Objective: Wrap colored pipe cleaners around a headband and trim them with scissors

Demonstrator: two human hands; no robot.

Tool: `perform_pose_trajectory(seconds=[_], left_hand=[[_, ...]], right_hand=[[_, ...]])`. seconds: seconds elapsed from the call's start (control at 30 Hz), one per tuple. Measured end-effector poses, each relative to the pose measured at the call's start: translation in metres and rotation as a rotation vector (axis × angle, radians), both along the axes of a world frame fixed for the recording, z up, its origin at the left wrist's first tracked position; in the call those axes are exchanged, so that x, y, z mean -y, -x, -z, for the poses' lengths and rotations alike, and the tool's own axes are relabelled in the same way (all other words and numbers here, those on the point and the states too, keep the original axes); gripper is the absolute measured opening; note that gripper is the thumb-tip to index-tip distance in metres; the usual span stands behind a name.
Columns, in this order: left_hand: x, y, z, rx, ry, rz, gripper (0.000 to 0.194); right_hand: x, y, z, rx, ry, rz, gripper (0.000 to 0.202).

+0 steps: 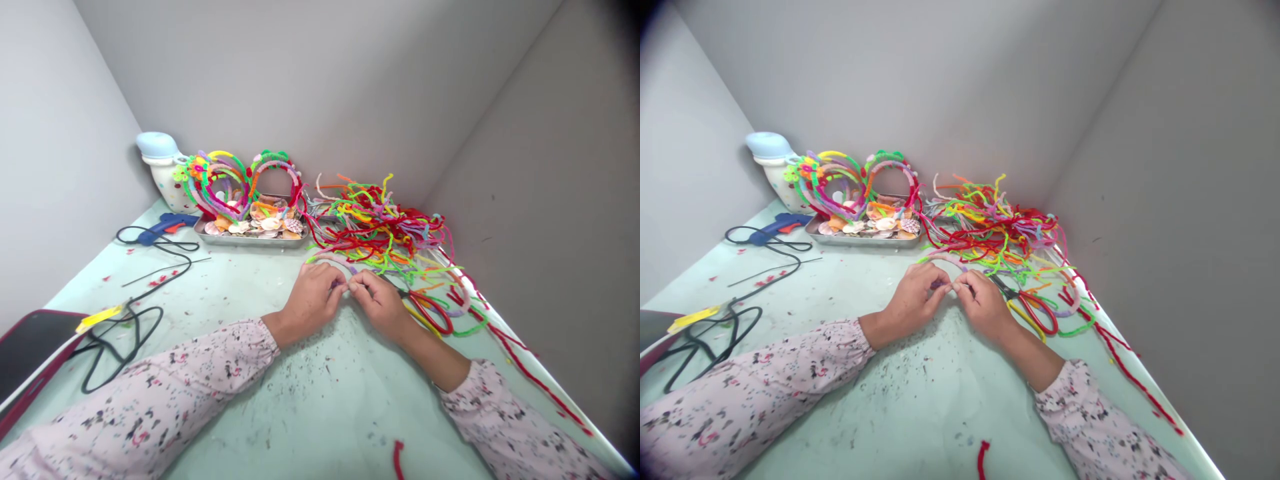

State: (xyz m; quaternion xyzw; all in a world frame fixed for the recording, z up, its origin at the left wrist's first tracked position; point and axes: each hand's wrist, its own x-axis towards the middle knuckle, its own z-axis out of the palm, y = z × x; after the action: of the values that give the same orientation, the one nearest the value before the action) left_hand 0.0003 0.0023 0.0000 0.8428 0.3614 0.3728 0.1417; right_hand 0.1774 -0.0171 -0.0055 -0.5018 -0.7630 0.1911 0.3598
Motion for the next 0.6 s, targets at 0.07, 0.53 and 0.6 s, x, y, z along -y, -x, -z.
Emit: perform_pose_trajectory(seconds=[0.07, 0.53, 0.6], left_hand=[[0.0001, 0.0, -0.0001, 0.002, -0.001, -0.001, 0.007], [0.0003, -0.0001, 0.0007, 0.001, -0.001, 0.0, 0.007], [0.0002, -0.0001, 0.0004, -0.003, 0.002, 0.001, 0.006]], right_hand=[[0.0001, -0.0003, -0.0002, 0.0, 0.003, -0.003, 0.018], [0.0003, -0.0007, 0.0016, -0.004, -0.005, -0.016, 0.018], [0.0003, -0.0009, 0.0012, -0.005, -0.004, -0.015, 0.018]])
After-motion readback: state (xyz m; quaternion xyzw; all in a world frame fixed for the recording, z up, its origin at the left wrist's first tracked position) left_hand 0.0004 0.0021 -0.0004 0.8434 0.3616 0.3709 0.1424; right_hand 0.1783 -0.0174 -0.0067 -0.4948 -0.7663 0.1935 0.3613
